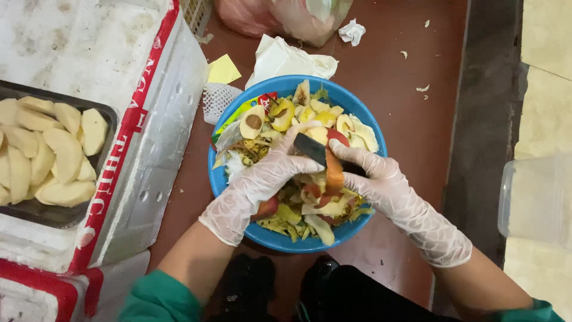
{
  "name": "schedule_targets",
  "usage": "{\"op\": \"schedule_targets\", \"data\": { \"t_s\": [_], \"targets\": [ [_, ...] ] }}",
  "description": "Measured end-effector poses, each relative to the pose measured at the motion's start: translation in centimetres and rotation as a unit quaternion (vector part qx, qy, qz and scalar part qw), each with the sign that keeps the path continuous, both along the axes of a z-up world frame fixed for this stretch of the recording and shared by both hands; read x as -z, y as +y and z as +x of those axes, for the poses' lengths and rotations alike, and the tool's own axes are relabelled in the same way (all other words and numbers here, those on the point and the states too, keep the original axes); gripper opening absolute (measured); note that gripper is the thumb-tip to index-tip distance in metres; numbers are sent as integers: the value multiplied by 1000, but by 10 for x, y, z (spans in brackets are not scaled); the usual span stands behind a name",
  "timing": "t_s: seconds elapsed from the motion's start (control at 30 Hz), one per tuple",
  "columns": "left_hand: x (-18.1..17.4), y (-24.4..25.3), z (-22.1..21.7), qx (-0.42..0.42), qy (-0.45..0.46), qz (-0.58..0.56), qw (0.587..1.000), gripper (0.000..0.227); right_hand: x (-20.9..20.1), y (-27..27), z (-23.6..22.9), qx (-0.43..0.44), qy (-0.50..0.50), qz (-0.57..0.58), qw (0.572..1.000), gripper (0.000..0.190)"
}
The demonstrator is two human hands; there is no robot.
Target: Peeling and slicing an apple using a knife over a bowl of peels.
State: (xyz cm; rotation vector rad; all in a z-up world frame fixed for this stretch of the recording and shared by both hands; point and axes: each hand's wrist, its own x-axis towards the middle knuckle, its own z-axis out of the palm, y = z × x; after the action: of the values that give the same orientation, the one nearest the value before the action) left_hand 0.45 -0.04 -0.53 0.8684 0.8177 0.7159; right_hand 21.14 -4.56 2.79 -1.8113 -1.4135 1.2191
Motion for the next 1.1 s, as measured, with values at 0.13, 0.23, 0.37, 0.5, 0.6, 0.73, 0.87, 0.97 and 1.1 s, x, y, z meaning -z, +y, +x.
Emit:
{"op": "schedule_targets", "data": {
  "t_s": [0.13,0.23,0.37,0.5,0.6,0.73,0.87,0.97,1.1],
  "targets": [
    [-8,-3,-5,-38,-42,-23,998,97,-22,-3,-10,-16,-62,-1,998,70],
    [-36,-14,-13,-47,-30,-8,998,93,-30,1,-15,-18,-89,-19,996,77],
    [-43,-20,-8,-60,-7,-14,998,90,-15,8,-9,-20,-107,-23,994,76],
    [-8,-12,-7,-57,48,2,997,83,5,8,5,-11,-8,7,1000,65],
    [-18,-11,-13,-45,51,9,998,87,11,7,12,-10,50,9,999,59],
    [21,1,-13,-42,1,44,998,88,10,9,12,-11,93,6,996,57],
    [-18,-4,-19,-24,22,35,999,87,7,11,6,-4,97,5,995,57],
    [-8,-4,-20,-7,43,36,998,86,5,9,4,3,102,3,995,57],
    [16,2,-20,3,60,41,997,93,2,9,6,12,107,1,994,57]
  ]
}}
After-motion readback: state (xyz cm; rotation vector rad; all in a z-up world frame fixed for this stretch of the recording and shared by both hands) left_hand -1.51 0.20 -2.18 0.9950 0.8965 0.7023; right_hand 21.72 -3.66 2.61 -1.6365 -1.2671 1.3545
